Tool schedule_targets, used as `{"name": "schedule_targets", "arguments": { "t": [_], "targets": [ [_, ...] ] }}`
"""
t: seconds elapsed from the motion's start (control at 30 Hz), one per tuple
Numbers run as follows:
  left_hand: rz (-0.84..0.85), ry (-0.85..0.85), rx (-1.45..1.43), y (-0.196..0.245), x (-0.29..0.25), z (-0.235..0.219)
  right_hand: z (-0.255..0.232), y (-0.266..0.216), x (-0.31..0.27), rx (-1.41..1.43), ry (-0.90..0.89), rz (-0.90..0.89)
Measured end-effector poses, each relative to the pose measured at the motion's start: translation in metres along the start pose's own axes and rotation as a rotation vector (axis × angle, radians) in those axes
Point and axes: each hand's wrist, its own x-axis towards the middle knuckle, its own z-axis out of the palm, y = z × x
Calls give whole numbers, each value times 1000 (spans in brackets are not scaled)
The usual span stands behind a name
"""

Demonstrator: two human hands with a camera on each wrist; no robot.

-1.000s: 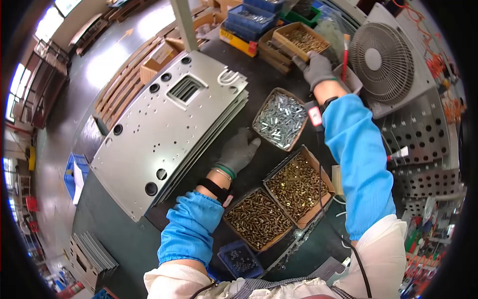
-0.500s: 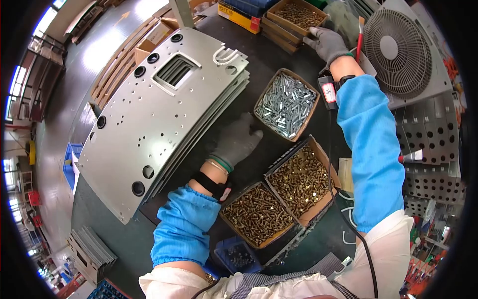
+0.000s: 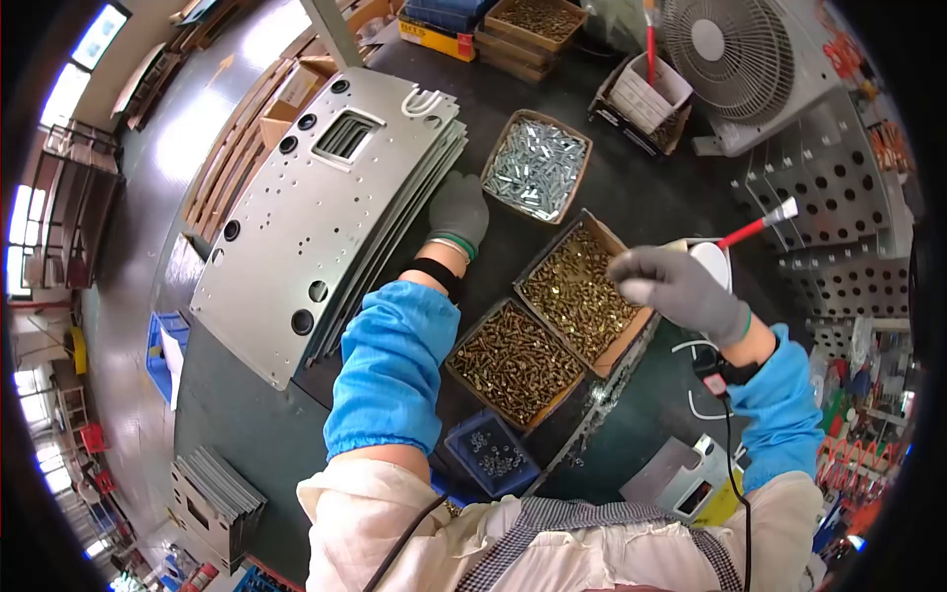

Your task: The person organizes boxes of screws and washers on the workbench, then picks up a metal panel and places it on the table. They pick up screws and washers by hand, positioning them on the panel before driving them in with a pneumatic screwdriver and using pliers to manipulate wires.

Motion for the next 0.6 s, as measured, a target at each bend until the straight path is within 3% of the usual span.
{"name": "schedule_targets", "arguments": {
  "t": [0.17,0.3,0.37,0.5,0.6],
  "targets": [
    [-126,-140,166,19,6,-10,21,22,-73,-55,89,141],
    [-182,-119,203,30,-8,-15,32,31,-117,-20,76,105],
    [-164,-187,253,33,-10,-21,31,26,-134,49,72,138],
    [-158,-257,267,39,-11,-33,28,44,-132,11,87,124],
    [-195,-157,150,29,-11,-30,32,93,-121,-83,116,120]
  ]
}}
